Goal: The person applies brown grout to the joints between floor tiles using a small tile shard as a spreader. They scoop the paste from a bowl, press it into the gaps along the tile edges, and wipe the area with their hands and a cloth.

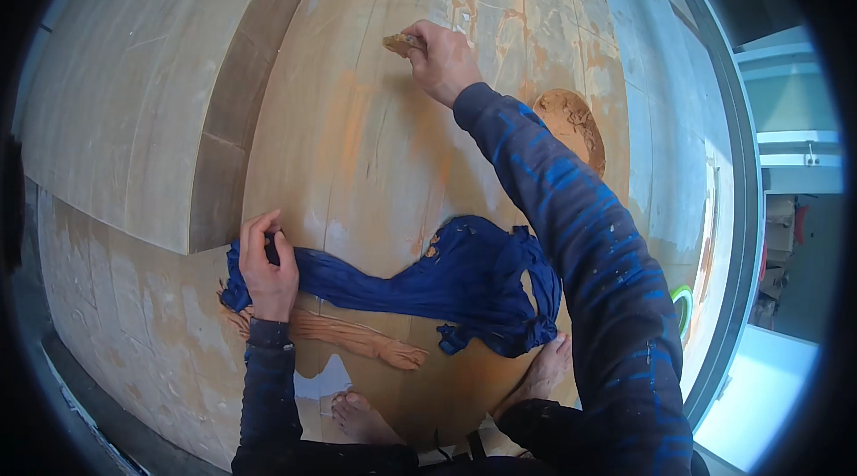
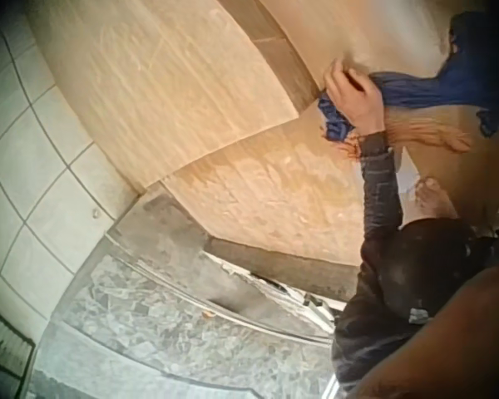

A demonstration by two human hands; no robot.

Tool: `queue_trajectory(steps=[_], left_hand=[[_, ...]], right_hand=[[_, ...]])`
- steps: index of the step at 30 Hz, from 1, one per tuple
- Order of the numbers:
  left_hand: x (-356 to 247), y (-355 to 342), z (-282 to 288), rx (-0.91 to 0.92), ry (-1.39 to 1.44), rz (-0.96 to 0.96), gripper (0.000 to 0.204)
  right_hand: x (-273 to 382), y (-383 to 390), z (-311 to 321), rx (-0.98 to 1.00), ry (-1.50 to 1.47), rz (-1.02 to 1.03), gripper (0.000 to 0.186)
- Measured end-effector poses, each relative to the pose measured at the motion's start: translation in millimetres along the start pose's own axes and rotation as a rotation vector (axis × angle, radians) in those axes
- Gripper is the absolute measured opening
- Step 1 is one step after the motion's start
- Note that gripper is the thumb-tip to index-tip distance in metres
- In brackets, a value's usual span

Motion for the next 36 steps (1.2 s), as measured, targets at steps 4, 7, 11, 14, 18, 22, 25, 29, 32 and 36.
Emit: queue_trajectory(steps=[4, 7, 11, 14, 18, 22, 25, 29, 32, 36], left_hand=[[24.9, 9.8, 0.1, 0.000, -0.082, -0.087, 0.031], [21.9, 9.9, -7.8, -0.003, -0.185, -0.183, 0.032], [27.8, 11.7, -4.6, 0.011, -0.185, -0.161, 0.032], [26.1, 7.1, -4.4, 0.004, -0.184, -0.139, 0.030], [31.2, 10.3, -5.2, 0.017, -0.205, -0.117, 0.029], [30.9, 9.4, 0.4, -0.005, -0.211, -0.141, 0.031], [27.4, 7.6, -1.5, 0.008, -0.206, -0.142, 0.031], [26.9, 8.2, -10.7, 0.013, -0.189, -0.159, 0.031], [30.1, 8.3, -4.7, 0.012, -0.207, -0.154, 0.031], [29.0, 8.6, -5.2, 0.004, -0.201, -0.152, 0.031]], right_hand=[[0.5, -89.7, -22.7, -0.130, 0.421, 0.113, 0.026], [-8.6, -136.6, -27.6, -0.234, 0.602, 0.178, 0.021], [-11.3, -140.0, -57.7, -0.132, 0.721, 0.175, 0.020], [41.9, -66.9, -77.5, -0.035, 0.769, 0.392, 0.025], [97.3, 52.2, -98.2, -0.086, 0.711, 0.624, 0.025], [113.5, 71.2, -90.2, 0.113, 0.482, 0.552, 0.025], [71.1, -26.4, -50.0, -0.002, 0.372, 0.265, 0.018], [3.6, -149.3, -27.8, -0.238, 0.653, 0.303, 0.021], [-3.0, -133.8, -60.2, -0.070, 0.728, 0.327, 0.026], [21.4, -37.3, -69.1, 0.030, 0.662, 0.576, 0.039]])
Point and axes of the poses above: each hand's wrist, its own y-axis away from the middle knuckle, its own z-axis out of the back of the hand, x = y × z, the point moved 10 cm from there along -y, towards the middle knuckle, and after that the axes turned 10 degrees about y, right-handed, at the moved point
